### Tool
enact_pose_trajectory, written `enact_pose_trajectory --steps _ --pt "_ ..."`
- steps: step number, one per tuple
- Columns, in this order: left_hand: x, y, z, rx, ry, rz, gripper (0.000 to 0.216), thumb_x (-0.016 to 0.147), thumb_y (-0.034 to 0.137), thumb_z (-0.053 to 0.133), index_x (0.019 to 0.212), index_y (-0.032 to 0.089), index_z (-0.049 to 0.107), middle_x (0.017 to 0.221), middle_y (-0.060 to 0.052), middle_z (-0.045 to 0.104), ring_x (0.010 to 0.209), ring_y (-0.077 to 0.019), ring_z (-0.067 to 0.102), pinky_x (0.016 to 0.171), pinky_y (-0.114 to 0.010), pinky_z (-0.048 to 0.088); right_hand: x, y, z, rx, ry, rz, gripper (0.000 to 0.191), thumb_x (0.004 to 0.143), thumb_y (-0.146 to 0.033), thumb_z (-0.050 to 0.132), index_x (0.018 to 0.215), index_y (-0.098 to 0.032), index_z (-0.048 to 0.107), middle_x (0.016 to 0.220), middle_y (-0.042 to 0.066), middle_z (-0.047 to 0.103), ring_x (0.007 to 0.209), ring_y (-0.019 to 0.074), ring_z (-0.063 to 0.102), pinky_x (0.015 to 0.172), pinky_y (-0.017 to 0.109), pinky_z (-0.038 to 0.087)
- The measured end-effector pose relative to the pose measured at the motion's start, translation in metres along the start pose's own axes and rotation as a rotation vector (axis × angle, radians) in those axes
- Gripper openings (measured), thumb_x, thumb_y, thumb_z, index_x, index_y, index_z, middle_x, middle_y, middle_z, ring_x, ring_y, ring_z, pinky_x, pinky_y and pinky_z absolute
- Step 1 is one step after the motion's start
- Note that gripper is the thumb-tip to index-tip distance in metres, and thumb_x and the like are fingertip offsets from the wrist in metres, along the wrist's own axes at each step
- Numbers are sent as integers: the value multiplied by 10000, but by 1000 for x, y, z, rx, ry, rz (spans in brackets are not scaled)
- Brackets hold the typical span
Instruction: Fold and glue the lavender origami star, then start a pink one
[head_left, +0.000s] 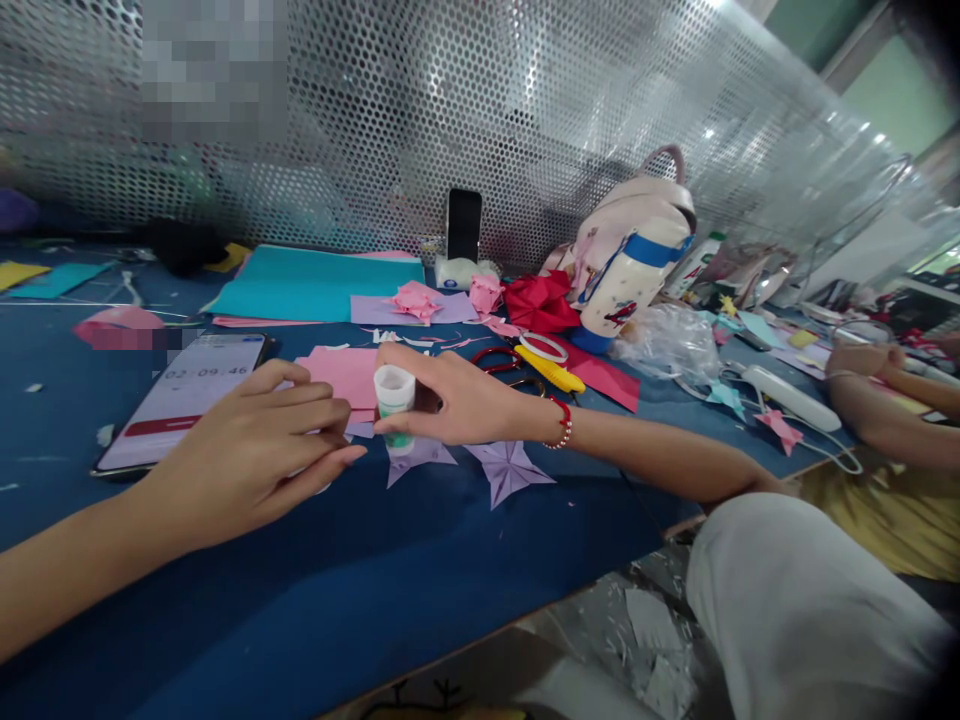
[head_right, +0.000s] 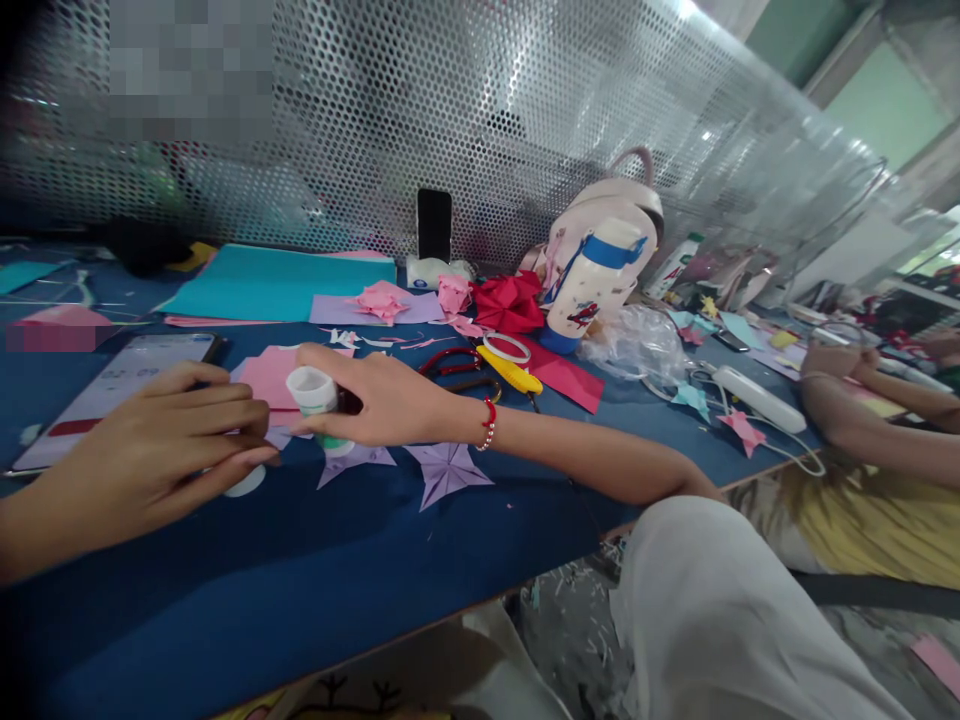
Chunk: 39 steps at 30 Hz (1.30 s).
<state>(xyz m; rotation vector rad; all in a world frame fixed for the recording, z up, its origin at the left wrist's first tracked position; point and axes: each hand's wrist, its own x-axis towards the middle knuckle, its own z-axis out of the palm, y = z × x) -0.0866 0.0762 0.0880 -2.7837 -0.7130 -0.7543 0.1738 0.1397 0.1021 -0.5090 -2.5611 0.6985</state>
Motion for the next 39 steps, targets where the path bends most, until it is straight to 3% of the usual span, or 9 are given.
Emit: enact_pose_trajectory --steps 11,15,21,27,32,39 --pt "-5 4 4 41 -48 -54 388 1155 209 449 826 206 655 848 -5 687 796 -174 588 984 -436 414 -5 2 1 -34 -8 -49 378 1065 -477 748 1136 -246 457 925 -48 576 746 139 517 741 269 381" --pt "-7 6 8 64 -80 -49 407 1183 254 412 1008 209 777 930 -37 734 867 -200 615 997 -449 402 -11 4 -2 -28 12 -46 388 1060 -474 756 1183 -232 479 951 -38 588 740 138 504 750 273 391" --pt "-4 6 14 66 -92 -5 387 1177 224 418 1182 208 805 930 -30 680 874 -206 603 935 -433 375 -23 9 -8 32 15 -12 338 1073 -495 705 1085 -235 490 874 -46 560 717 139 489 691 268 382" --pt "-3 2 22 28 -55 9 440 1183 314 384 1045 250 797 868 -3 649 757 -194 566 873 -414 366 -24 15 -12 40 55 39 344 1059 -498 692 1078 -240 467 879 -44 577 719 138 516 687 276 399" --pt "-3 1 25 11 -65 -28 406 1169 330 404 1081 296 799 867 0 664 766 -208 578 884 -422 359 -15 15 -12 -3 75 38 319 1036 -387 730 1061 -242 447 841 -62 562 702 137 499 683 280 367" --pt "-1 3 21 46 -64 3 436 1175 312 393 999 264 788 864 -3 651 771 -207 555 880 -426 351 -2 15 -9 -30 60 6 321 1043 -383 745 1085 -238 463 865 -60 567 720 139 513 709 275 387"
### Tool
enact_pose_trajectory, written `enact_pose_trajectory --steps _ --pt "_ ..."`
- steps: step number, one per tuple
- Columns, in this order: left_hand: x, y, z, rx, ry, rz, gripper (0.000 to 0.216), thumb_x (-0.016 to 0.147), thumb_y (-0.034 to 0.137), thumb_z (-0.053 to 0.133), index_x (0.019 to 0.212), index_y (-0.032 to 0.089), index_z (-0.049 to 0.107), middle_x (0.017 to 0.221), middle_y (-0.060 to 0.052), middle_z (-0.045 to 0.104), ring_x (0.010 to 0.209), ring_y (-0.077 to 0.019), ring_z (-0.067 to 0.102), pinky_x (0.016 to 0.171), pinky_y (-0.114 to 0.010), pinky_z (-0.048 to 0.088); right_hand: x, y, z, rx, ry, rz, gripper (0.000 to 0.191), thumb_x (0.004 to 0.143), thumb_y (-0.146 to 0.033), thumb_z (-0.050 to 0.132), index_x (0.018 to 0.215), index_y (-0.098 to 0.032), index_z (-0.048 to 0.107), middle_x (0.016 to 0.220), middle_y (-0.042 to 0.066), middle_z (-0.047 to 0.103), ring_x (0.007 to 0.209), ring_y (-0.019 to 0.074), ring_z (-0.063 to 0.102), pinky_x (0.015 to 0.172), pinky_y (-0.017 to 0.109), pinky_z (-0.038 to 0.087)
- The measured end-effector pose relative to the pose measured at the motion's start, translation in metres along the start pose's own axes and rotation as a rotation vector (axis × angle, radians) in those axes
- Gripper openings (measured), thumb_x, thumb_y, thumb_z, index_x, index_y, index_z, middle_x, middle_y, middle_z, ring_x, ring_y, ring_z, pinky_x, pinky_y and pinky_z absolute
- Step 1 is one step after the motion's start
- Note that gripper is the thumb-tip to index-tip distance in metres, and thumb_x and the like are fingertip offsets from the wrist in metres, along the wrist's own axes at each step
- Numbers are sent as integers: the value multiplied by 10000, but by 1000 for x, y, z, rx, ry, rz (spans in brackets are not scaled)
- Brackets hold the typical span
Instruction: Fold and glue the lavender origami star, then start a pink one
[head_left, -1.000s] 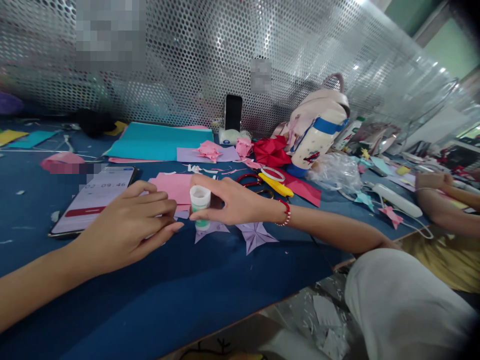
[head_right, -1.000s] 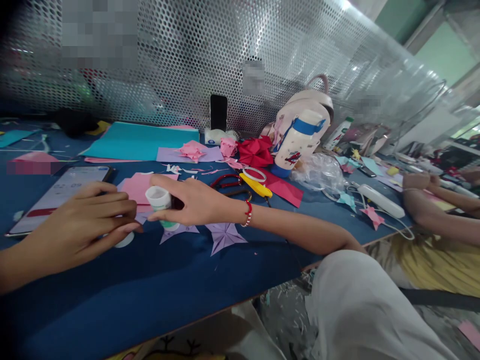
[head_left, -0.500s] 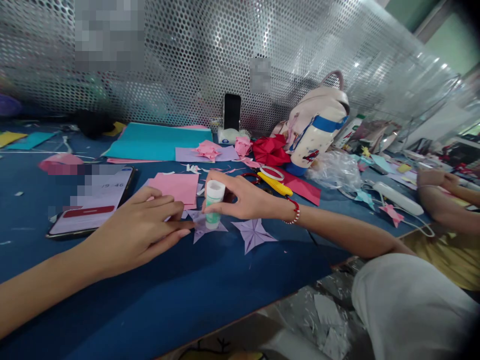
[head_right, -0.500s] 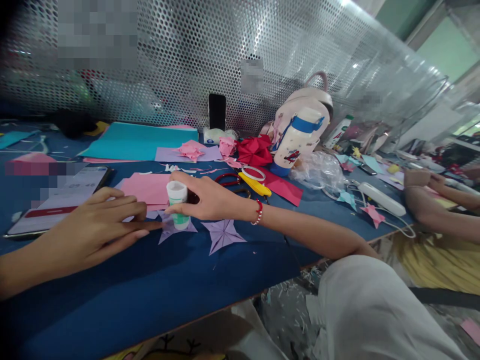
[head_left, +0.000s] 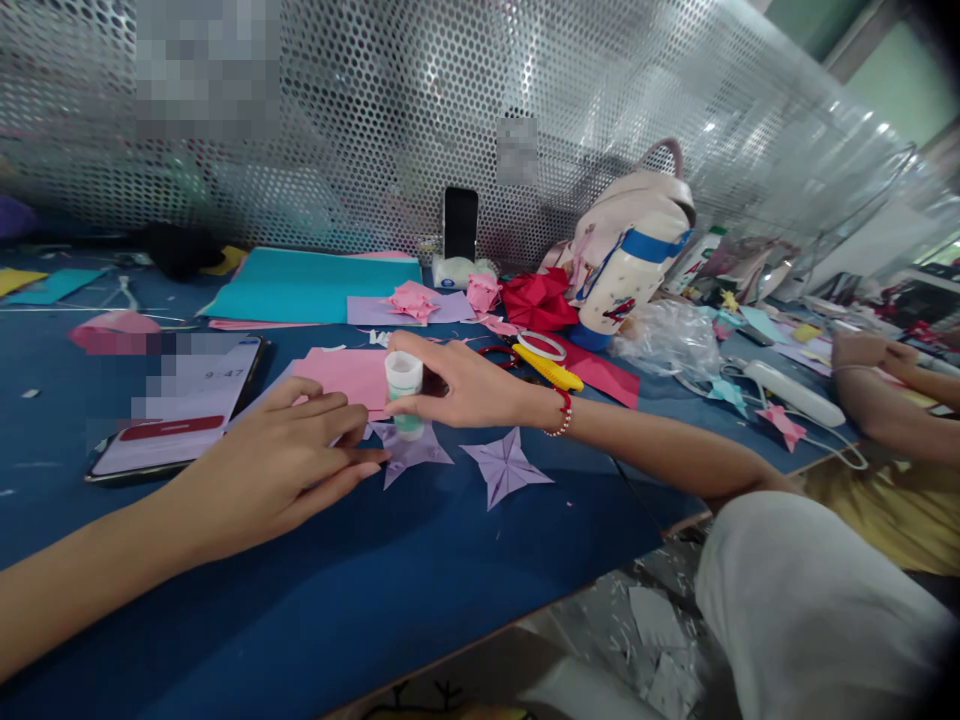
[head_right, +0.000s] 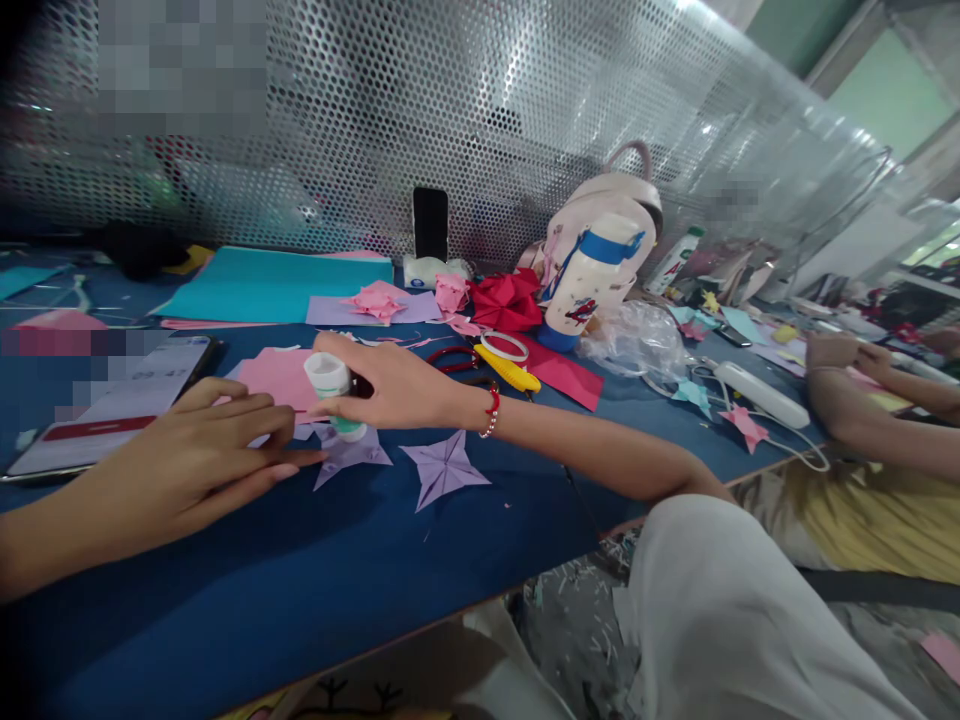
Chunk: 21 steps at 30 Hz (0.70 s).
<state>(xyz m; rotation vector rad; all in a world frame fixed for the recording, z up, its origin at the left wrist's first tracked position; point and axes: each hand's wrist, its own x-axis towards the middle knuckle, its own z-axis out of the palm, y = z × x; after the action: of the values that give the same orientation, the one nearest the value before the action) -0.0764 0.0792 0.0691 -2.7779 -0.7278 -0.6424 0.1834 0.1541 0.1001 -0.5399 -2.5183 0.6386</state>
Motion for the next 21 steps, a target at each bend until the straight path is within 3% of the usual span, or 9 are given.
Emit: enact_pose_trajectory --steps 5,11,16,21 --pt "-2 1 -1 -15 -55 -43 433 1178 277 382 1006 272 780 885 8 653 804 -197 566 891 -430 355 0 -5 4 3 -8 -14 337 1053 -389 748 1078 -245 444 882 -65 559 734 134 524 740 271 400" --pt "-3 0 0 46 -17 -15 470 1198 307 327 1064 263 775 999 -12 692 844 -201 590 949 -425 373 -3 -11 2 76 -75 -30 319 1059 -350 740 1062 -248 438 902 -56 544 750 139 524 726 271 391" --pt "0 2 -3 24 -42 -8 412 1182 257 377 1186 291 787 925 15 650 828 -185 564 914 -400 359 -13 -10 -2 74 -76 -29 319 1044 -381 764 1104 -237 486 961 -33 584 784 148 529 760 286 417" --pt "3 -1 -2 12 -12 35 438 1191 314 371 1076 267 791 884 9 630 784 -186 552 902 -408 348 -25 -5 -4 254 -17 38 315 1041 -492 723 1046 -241 532 1029 19 683 861 185 629 782 323 508"
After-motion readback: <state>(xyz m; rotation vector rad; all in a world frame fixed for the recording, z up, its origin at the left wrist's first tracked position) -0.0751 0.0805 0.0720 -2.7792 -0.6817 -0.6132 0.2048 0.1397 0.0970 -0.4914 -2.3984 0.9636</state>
